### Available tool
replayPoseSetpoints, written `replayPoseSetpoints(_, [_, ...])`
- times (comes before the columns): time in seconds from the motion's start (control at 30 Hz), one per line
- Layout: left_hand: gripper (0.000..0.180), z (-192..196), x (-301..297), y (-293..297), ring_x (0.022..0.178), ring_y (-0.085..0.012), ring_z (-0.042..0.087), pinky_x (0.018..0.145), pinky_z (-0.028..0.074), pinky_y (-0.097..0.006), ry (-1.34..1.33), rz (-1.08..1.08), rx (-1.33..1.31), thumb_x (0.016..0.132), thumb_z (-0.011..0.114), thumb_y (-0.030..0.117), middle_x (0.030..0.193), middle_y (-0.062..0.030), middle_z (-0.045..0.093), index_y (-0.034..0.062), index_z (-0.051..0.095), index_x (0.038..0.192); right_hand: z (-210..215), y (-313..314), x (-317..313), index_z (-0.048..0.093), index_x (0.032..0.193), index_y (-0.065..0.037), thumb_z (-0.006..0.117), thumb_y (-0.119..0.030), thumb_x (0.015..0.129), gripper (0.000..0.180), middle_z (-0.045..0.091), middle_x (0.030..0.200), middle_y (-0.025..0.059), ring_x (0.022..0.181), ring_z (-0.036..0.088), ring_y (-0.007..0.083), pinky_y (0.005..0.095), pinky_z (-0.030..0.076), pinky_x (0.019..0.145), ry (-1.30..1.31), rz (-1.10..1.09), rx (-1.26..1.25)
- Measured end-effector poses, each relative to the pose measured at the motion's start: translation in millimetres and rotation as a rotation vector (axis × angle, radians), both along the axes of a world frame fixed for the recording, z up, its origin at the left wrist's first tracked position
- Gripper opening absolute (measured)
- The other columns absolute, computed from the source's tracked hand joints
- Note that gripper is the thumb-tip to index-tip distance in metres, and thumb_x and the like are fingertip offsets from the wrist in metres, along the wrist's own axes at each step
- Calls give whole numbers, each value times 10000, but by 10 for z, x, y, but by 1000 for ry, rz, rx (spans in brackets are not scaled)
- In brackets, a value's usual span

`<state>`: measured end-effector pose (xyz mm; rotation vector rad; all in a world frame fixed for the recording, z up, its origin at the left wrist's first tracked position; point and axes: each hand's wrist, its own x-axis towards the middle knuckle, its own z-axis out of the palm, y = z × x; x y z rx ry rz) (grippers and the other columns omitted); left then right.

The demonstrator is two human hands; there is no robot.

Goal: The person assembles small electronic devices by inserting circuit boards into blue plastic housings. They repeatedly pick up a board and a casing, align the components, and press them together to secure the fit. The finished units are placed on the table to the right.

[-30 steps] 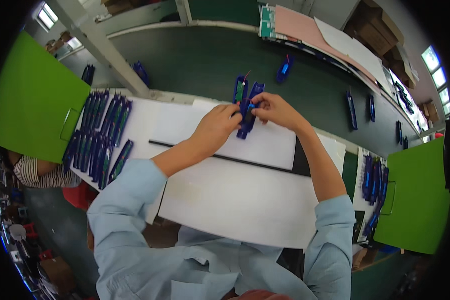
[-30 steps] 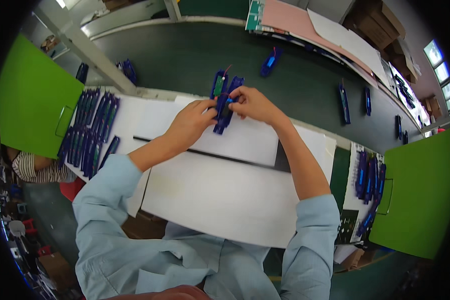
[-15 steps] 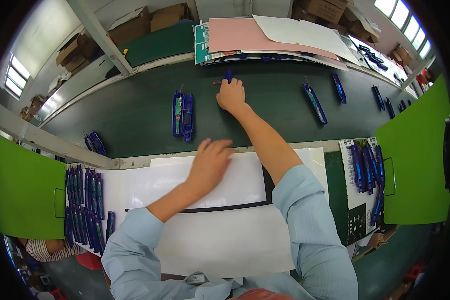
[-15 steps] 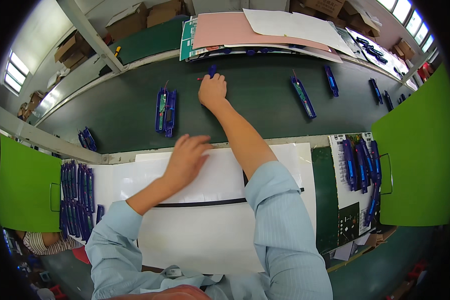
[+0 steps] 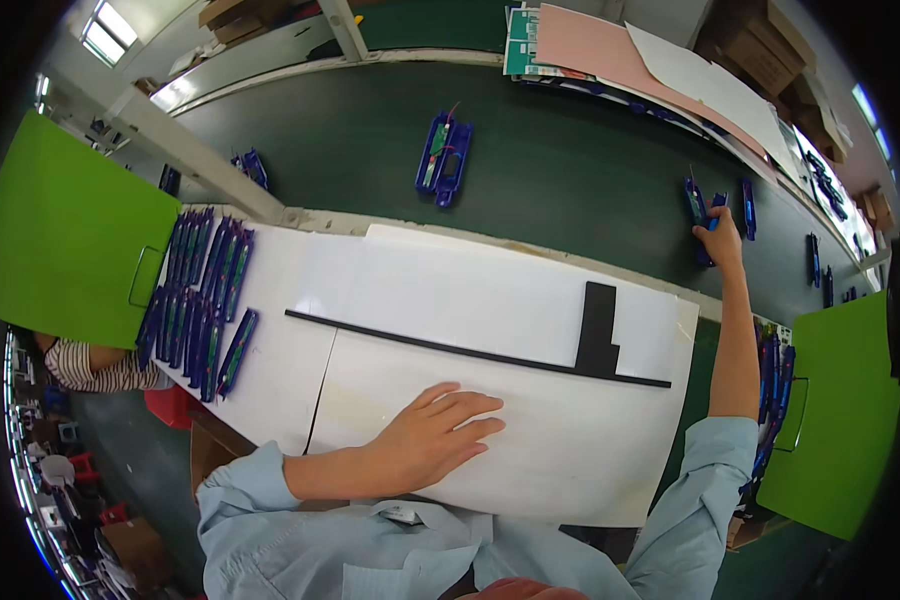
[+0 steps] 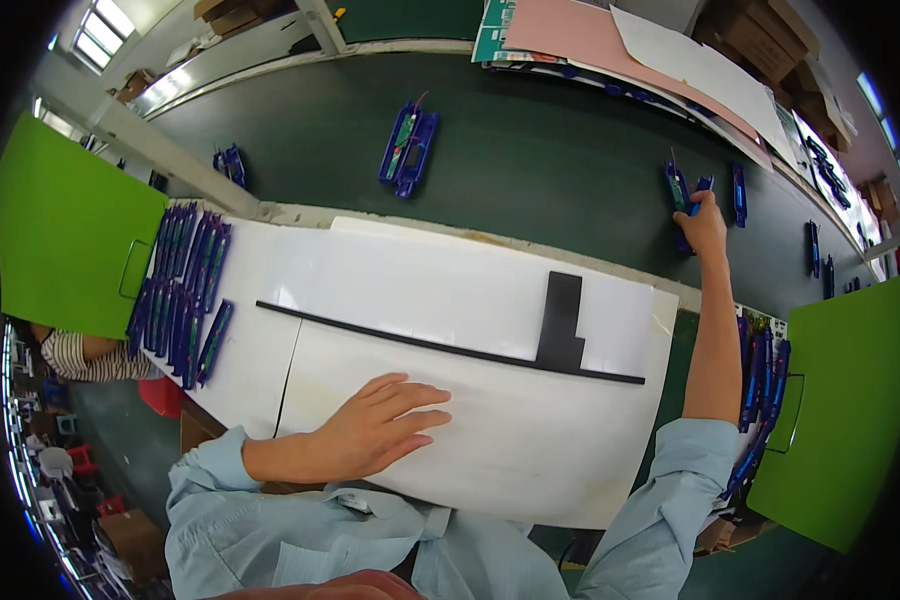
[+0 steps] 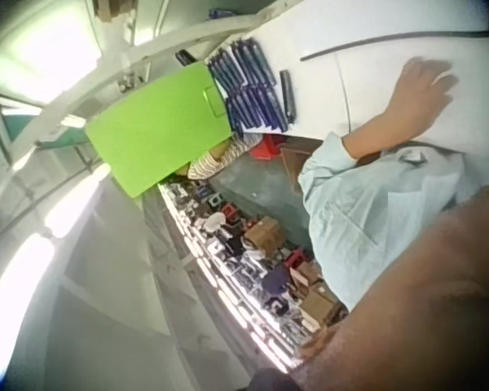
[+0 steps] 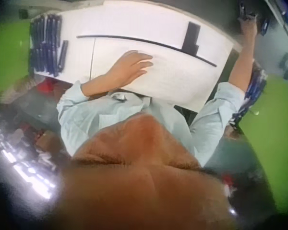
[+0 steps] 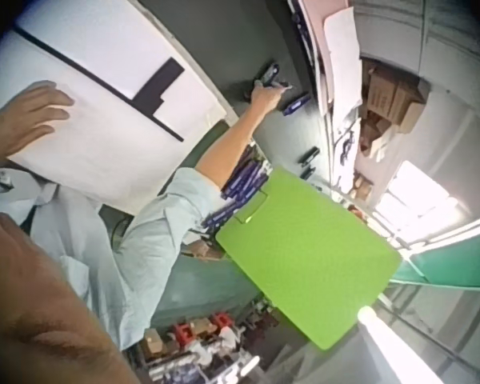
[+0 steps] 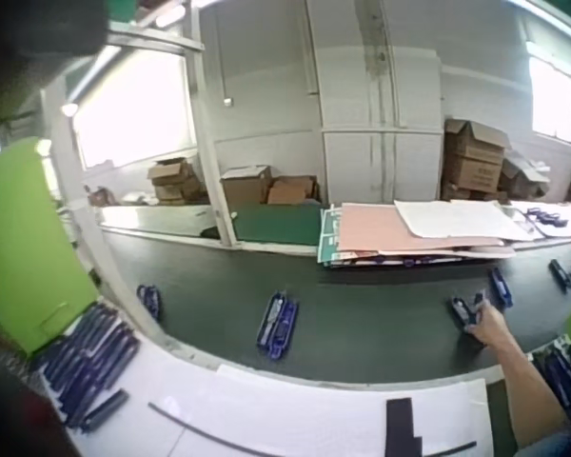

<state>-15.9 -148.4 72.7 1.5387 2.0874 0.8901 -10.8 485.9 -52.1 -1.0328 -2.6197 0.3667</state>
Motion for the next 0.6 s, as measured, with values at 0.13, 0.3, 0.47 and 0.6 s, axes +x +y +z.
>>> replayPoseSetpoints(0.13, [448, -24, 321, -49, 1286, -267, 649, 1060, 528, -406, -384, 288, 34, 1029, 700, 73, 1453, -123, 642, 55, 599, 1466, 371, -1107, 18, 613, 1263, -97, 901, -234, 815, 551, 723, 1119, 151, 1017, 702, 332, 426, 558, 922, 194, 219, -266])
replayPoseSetpoints(0.3, [755, -510, 595, 126, 1346, -280, 599, 1057, 524, -382, -784, 574, 317, 1100, 608, 110, 1519, -199, 538, 91, 166, 1712, 844, -3604, 1116, 575, 1349, -96, 849, -170, 890, 539, 654, 1072, 102, 971, 668, 265, 369, 545, 933, 174, 685, -673])
replayPoseSetpoints(0.47, [576, -717, 653, -18, 1152, -243, 605, 1042, 482, -359, -561, 684, 145, 1107, 600, 124, 1279, -162, 617, 72, 388, 1641, 752, -4631, 1692, 550, 1457, -79, 763, -118, 986, 519, 650, 1156, 161, 895, 671, 275, 390, 542, 819, -43, 514, -1025])
replayPoseSetpoints(0.6, [468, -727, 563, -37, 1113, -303, 603, 1042, 474, -355, -356, 603, 196, 1087, 596, 89, 1249, -162, 596, 53, 509, 1546, 672, -4790, 1799, 483, 1557, -79, 708, -10, 996, 608, 649, 1192, 195, 838, 661, 298, 412, 551, 802, 215, 547, -910])
